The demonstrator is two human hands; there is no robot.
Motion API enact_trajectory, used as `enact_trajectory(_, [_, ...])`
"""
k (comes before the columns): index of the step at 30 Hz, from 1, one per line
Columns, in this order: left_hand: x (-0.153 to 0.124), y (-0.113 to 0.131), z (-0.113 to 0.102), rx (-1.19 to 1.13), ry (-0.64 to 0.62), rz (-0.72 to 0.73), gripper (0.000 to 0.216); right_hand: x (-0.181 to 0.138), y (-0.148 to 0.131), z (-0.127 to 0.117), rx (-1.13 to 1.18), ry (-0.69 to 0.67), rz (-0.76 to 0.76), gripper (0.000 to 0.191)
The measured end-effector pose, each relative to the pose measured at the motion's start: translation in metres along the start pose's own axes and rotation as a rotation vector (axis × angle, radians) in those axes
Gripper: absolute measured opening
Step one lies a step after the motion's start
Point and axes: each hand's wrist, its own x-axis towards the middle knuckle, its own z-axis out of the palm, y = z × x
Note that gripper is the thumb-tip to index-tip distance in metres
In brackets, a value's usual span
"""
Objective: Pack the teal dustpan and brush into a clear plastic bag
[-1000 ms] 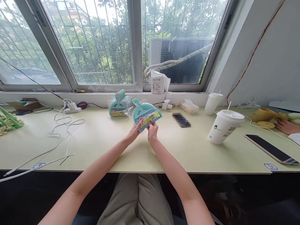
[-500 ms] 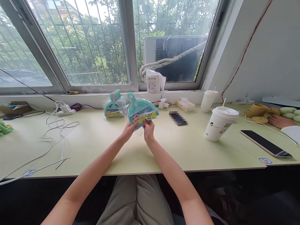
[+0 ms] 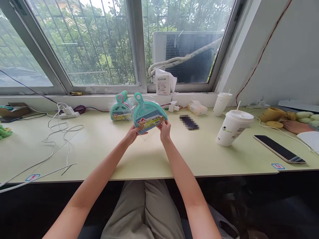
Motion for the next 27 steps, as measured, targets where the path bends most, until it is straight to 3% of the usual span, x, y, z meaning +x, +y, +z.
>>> enact_trajectory(6, [-0.0004, -0.0042, 0.0008, 0.010, -0.073, 0.014, 0.061, -0.0013, 0.0014, -0.0005, -0.032, 0.104, -0.021, 0.041])
enact_trajectory(10, [-0.0001, -0.0029, -0.0018, -0.003, -0.070, 0.033, 0.062, -0.0012, 0.0010, 0.0002, 0.000, 0.029, -0.027, 0.043])
enact_trajectory(13, [0.0010, -0.0022, -0.0057, -0.007, -0.060, 0.047, 0.058, 0.0006, 0.0012, -0.0016, 0.000, -0.038, 0.010, 0.043])
enact_trajectory(18, [0.0013, -0.0009, -0.0082, 0.011, -0.096, 0.019, 0.059, 0.0035, 0.0031, -0.0057, -0.009, 0.059, 0.070, 0.037])
enact_trajectory(27, [-0.0007, -0.0010, -0.0068, 0.016, -0.089, 0.005, 0.063, 0.0036, 0.0017, -0.0085, -0.039, 0.059, 0.106, 0.029])
